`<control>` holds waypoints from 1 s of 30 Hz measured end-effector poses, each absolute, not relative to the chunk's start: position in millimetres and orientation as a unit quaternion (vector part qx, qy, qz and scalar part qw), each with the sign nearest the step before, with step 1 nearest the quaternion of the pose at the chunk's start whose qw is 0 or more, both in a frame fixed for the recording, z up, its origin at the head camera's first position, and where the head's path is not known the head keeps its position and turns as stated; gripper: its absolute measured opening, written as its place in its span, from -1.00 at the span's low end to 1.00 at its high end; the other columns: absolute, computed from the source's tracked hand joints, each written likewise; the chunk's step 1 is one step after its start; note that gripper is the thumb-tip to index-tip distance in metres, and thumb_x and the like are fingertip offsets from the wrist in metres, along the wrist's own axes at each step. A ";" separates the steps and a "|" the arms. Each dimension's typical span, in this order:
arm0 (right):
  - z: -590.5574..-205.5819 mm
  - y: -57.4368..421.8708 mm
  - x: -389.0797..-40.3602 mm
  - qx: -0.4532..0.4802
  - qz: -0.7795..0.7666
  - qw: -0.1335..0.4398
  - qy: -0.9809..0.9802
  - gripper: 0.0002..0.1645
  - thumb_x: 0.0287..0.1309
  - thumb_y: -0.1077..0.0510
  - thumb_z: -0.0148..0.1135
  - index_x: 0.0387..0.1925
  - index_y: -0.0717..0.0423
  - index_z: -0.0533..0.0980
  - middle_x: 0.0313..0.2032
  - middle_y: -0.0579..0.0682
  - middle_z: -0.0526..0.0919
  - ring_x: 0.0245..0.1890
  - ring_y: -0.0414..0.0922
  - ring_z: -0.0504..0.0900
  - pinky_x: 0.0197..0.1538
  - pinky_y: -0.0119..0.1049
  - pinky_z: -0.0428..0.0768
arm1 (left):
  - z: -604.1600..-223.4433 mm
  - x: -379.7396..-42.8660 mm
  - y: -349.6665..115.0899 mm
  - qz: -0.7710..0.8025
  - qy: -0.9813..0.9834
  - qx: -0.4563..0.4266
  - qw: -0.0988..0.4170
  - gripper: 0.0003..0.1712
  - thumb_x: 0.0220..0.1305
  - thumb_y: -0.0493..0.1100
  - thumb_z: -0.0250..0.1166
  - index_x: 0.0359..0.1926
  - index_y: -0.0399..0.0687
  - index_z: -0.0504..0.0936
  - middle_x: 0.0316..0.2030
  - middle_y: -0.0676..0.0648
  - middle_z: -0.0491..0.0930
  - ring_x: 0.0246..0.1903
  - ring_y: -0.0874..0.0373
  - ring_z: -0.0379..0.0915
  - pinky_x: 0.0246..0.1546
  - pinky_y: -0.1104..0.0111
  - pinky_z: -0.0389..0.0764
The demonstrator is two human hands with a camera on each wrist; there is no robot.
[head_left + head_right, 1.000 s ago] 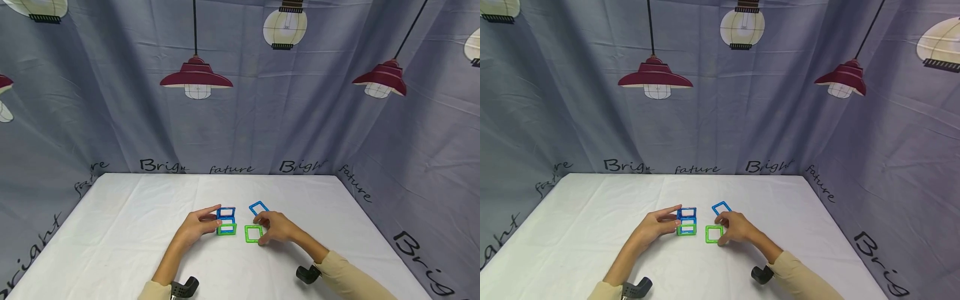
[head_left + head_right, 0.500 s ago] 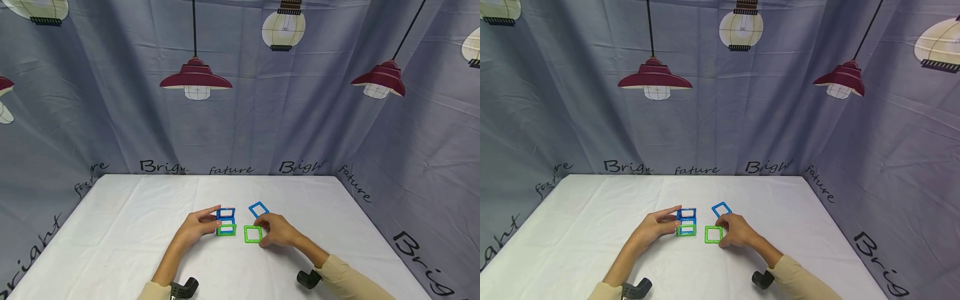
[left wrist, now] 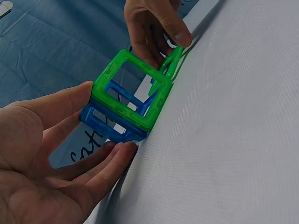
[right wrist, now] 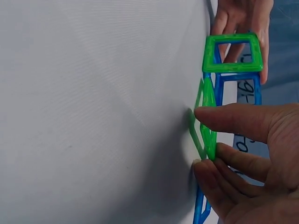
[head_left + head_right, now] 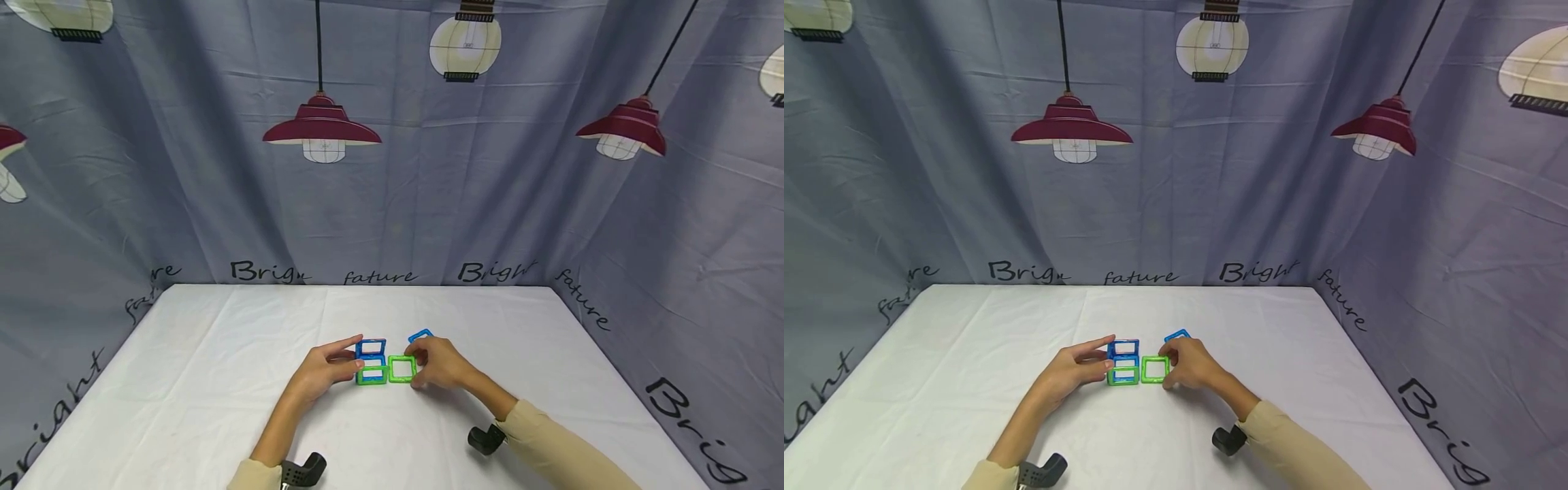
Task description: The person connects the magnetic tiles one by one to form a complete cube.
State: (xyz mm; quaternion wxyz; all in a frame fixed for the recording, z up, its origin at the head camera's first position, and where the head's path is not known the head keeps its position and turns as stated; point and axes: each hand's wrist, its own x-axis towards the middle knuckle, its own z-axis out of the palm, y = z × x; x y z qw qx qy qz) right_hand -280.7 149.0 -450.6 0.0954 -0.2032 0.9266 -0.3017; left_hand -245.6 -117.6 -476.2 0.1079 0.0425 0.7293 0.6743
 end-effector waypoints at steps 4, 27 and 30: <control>-450.9 144.2 -284.8 -0.202 -0.290 0.103 0.930 -0.36 -0.30 0.31 0.67 -0.03 0.22 0.66 -0.32 -0.02 0.62 -0.28 -0.16 0.50 -0.15 -0.29 0.55 | -476.4 -245.4 -117.7 0.674 0.730 0.041 0.104 -0.31 0.22 -0.13 0.48 0.38 0.01 0.52 0.19 -0.30 0.56 0.02 0.06 0.60 0.07 0.11 0.69; -449.5 140.9 -287.0 -0.211 -0.280 0.090 0.932 -0.38 -0.34 0.34 0.65 -0.07 0.22 0.67 -0.32 0.00 0.62 -0.29 -0.13 0.50 -0.18 -0.26 0.54 | -477.5 -247.2 -118.7 0.665 0.738 0.037 0.108 -0.30 0.22 -0.07 0.48 0.38 0.05 0.52 0.20 -0.26 0.55 0.04 0.06 0.60 0.07 0.15 0.69; -446.9 140.5 -285.5 -0.207 -0.275 0.088 0.935 -0.38 -0.32 0.30 0.66 -0.06 0.18 0.66 -0.26 0.00 0.63 -0.24 -0.11 0.50 -0.11 -0.22 0.54 | -477.4 -247.0 -118.7 0.665 0.738 0.037 0.109 -0.30 0.22 -0.07 0.48 0.38 0.05 0.52 0.20 -0.26 0.55 0.04 0.05 0.60 0.08 0.14 0.69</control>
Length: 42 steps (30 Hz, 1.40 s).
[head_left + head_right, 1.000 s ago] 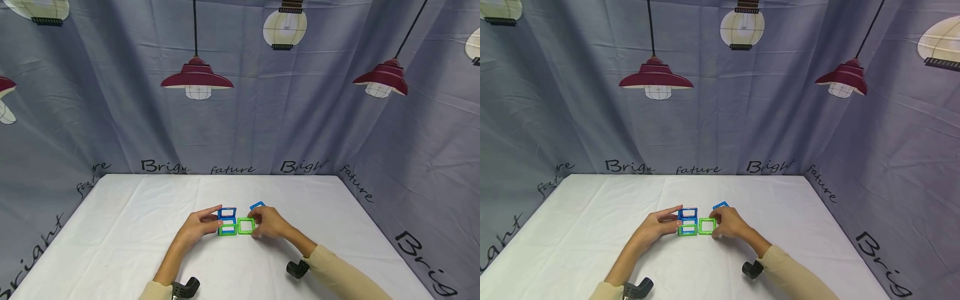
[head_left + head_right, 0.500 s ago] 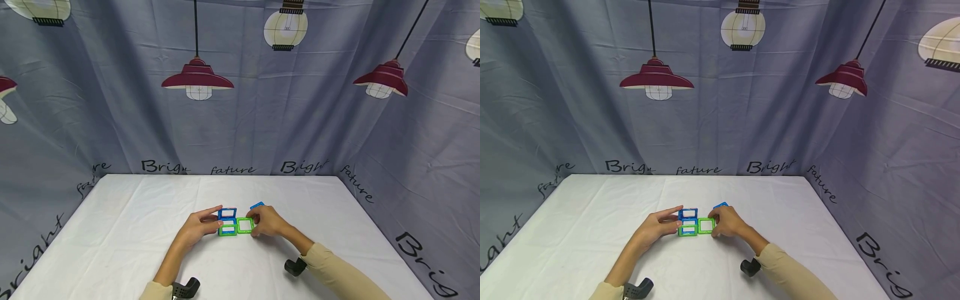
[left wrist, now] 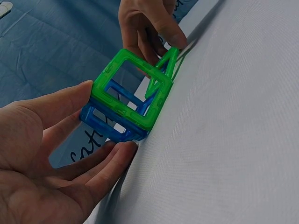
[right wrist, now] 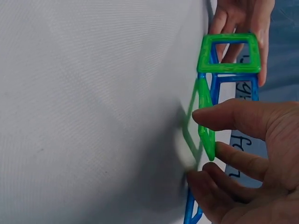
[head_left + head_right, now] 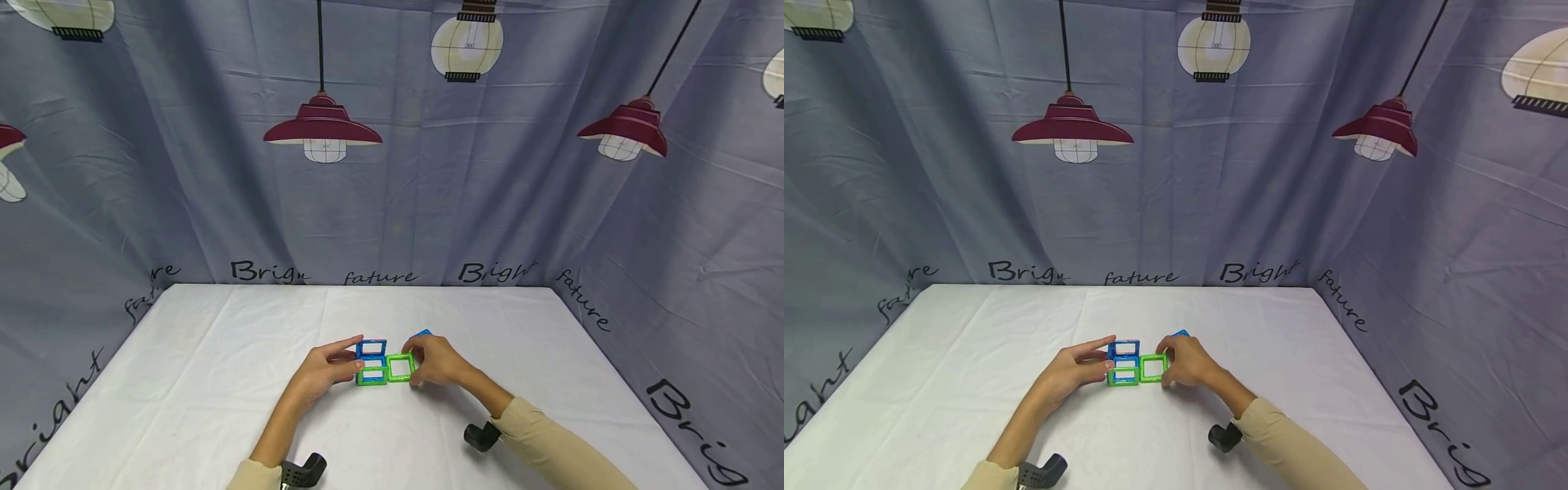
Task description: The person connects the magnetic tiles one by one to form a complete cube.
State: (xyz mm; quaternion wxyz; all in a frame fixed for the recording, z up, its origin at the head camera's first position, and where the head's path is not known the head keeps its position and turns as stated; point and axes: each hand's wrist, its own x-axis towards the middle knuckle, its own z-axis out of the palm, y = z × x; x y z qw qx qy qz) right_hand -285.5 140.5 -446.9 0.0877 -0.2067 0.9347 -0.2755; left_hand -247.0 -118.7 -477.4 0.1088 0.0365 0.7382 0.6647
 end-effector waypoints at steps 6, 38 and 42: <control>-442.2 139.0 -283.7 -0.214 -0.278 0.072 0.934 -0.36 -0.27 0.28 0.63 0.00 0.18 0.64 -0.15 0.04 0.68 -0.15 -0.02 0.58 -0.05 -0.18 0.56 | -477.1 -246.7 -118.8 0.663 0.740 0.037 0.107 -0.30 0.22 -0.07 0.48 0.38 0.04 0.53 0.19 -0.26 0.56 0.04 0.06 0.60 0.06 0.15 0.70; -427.0 134.2 -281.5 -0.195 -0.359 0.100 0.907 -0.28 -0.23 0.34 0.64 0.09 0.19 0.60 -0.02 0.02 0.71 -0.06 0.02 0.64 -0.05 -0.19 0.61 | -476.5 -245.4 -116.9 0.665 0.739 0.036 0.102 -0.32 0.21 -0.11 0.49 0.36 0.04 0.55 0.16 -0.27 0.59 0.00 0.06 0.62 0.03 0.14 0.71; -429.9 131.5 -283.8 -0.185 -0.372 0.100 0.904 -0.30 -0.22 0.31 0.65 0.08 0.16 0.61 -0.07 -0.02 0.71 -0.06 0.01 0.63 -0.04 -0.18 0.61 | -476.8 -245.6 -117.3 0.667 0.736 0.039 0.105 -0.32 0.22 -0.10 0.48 0.37 0.03 0.53 0.18 -0.27 0.58 0.02 0.05 0.62 0.04 0.14 0.70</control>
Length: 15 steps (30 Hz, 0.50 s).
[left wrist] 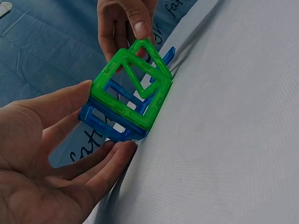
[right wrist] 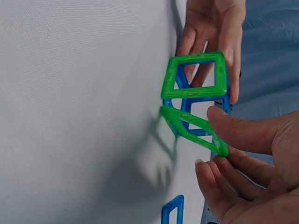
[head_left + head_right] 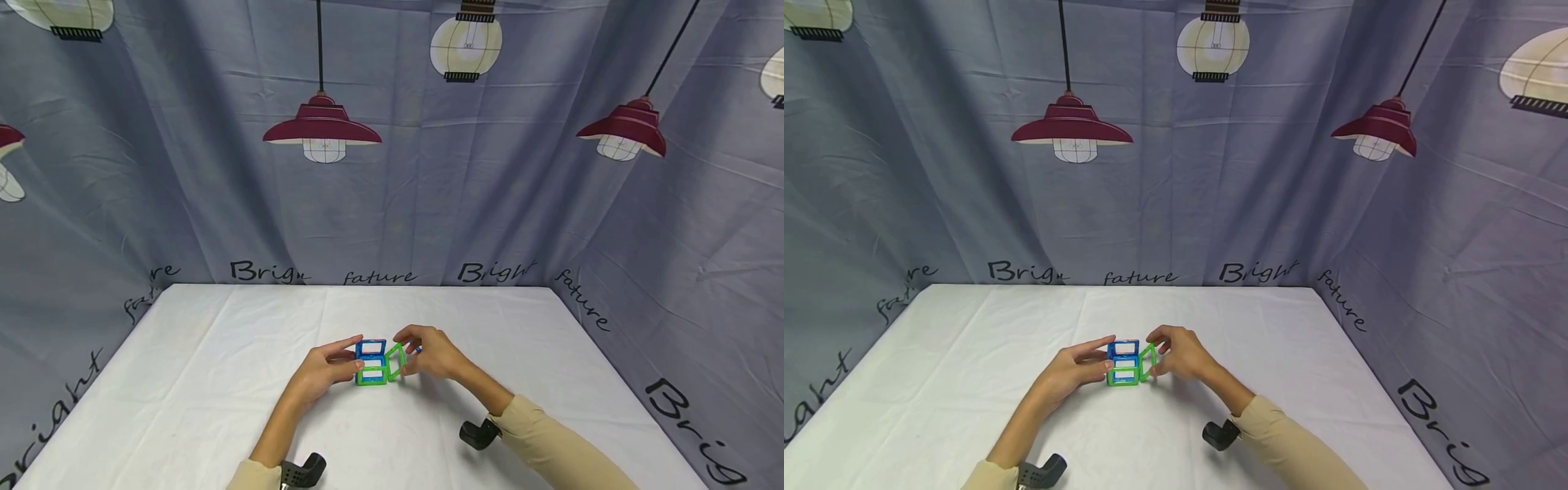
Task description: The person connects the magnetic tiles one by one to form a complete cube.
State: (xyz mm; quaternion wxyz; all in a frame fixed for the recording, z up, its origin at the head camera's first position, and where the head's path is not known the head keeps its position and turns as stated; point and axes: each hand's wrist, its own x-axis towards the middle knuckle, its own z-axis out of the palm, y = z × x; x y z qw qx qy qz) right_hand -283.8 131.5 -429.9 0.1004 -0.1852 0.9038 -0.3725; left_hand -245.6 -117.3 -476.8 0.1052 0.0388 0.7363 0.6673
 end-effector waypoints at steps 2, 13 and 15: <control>-431.3 130.7 -284.2 -0.182 -0.375 0.098 0.903 -0.31 -0.21 0.29 0.65 0.07 0.16 0.62 -0.09 -0.03 0.71 -0.07 0.01 0.63 -0.05 -0.18 0.62 | -476.5 -246.0 -117.4 0.667 0.737 0.040 0.106 -0.32 0.23 -0.10 0.48 0.37 0.03 0.53 0.18 -0.27 0.57 0.01 0.06 0.62 0.04 0.13 0.70; -433.4 125.7 -285.5 -0.173 -0.389 0.087 0.901 -0.37 -0.16 0.21 0.67 0.04 0.15 0.63 -0.09 -0.03 0.73 -0.09 0.00 0.65 0.00 -0.11 0.64 | -474.9 -246.2 -118.1 0.669 0.734 0.039 0.105 -0.33 0.22 -0.11 0.48 0.36 0.05 0.54 0.18 -0.28 0.57 -0.01 0.06 0.62 0.04 0.11 0.70; -434.0 124.5 -286.1 -0.172 -0.392 0.089 0.899 -0.38 -0.16 0.19 0.67 0.02 0.12 0.64 -0.09 -0.03 0.73 -0.09 -0.02 0.65 0.01 -0.11 0.64 | -475.1 -246.0 -118.2 0.669 0.735 0.039 0.106 -0.33 0.22 -0.11 0.49 0.36 0.05 0.55 0.17 -0.27 0.58 -0.02 0.07 0.62 0.04 0.12 0.70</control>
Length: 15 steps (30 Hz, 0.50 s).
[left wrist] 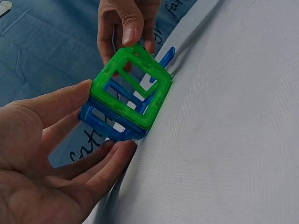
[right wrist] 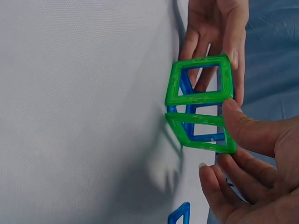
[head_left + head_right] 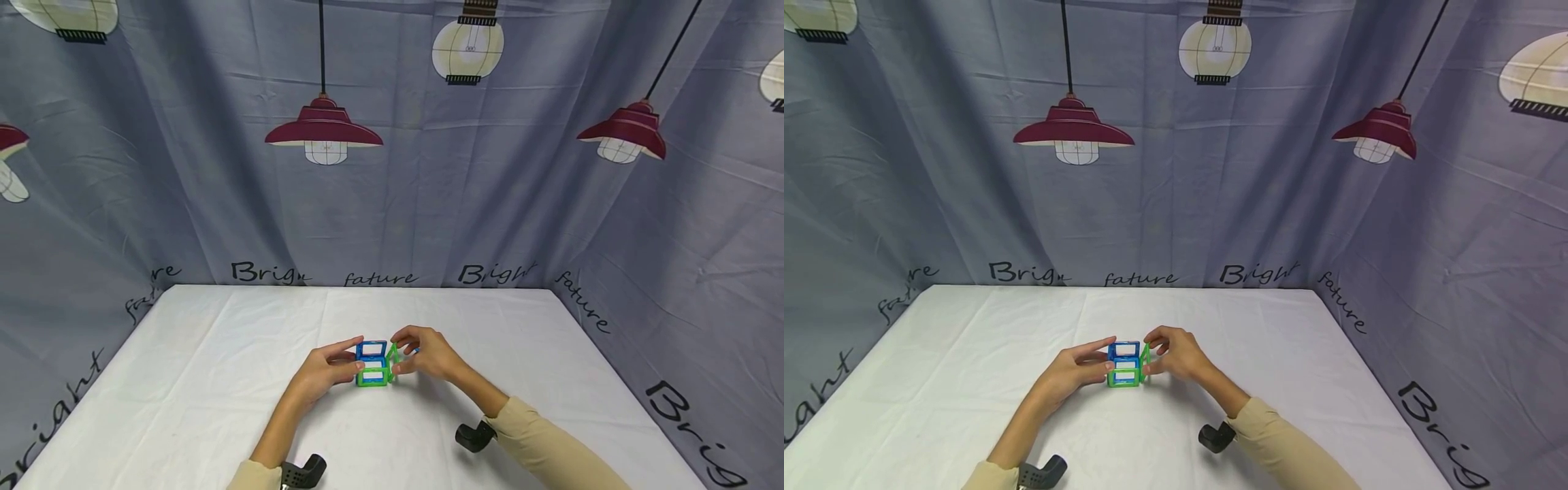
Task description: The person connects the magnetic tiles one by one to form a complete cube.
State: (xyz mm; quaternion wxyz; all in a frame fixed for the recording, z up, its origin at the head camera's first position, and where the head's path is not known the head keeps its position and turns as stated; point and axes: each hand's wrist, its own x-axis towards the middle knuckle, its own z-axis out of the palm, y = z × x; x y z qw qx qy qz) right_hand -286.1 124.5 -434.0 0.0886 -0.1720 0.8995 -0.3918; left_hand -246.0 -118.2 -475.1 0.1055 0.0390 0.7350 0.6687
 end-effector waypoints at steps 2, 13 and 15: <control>-434.5 123.7 -286.6 -0.174 -0.394 0.090 0.898 -0.39 -0.15 0.17 0.67 0.02 0.10 0.64 -0.09 -0.03 0.73 -0.09 -0.02 0.65 0.02 -0.10 0.63 | -475.5 -245.9 -118.1 0.668 0.736 0.039 0.105 -0.33 0.22 -0.11 0.49 0.36 0.05 0.55 0.17 -0.27 0.58 -0.02 0.07 0.62 0.03 0.12 0.71; -437.8 122.7 -288.1 -0.180 -0.404 0.093 0.892 -0.39 -0.15 0.14 0.68 0.02 0.06 0.64 -0.09 0.00 0.76 -0.10 0.00 0.68 -0.02 -0.09 0.63 | -476.8 -247.1 -117.8 0.669 0.735 0.037 0.103 -0.33 0.20 -0.11 0.50 0.34 0.05 0.57 0.15 -0.27 0.59 -0.03 0.07 0.62 0.03 0.11 0.71; -438.6 122.7 -288.2 -0.182 -0.407 0.094 0.890 -0.38 -0.15 0.14 0.68 0.03 0.06 0.64 -0.08 0.02 0.76 -0.09 0.01 0.68 -0.03 -0.10 0.63 | -476.7 -247.2 -117.8 0.669 0.736 0.037 0.103 -0.33 0.20 -0.11 0.50 0.34 0.04 0.56 0.15 -0.27 0.59 -0.03 0.07 0.62 0.03 0.11 0.71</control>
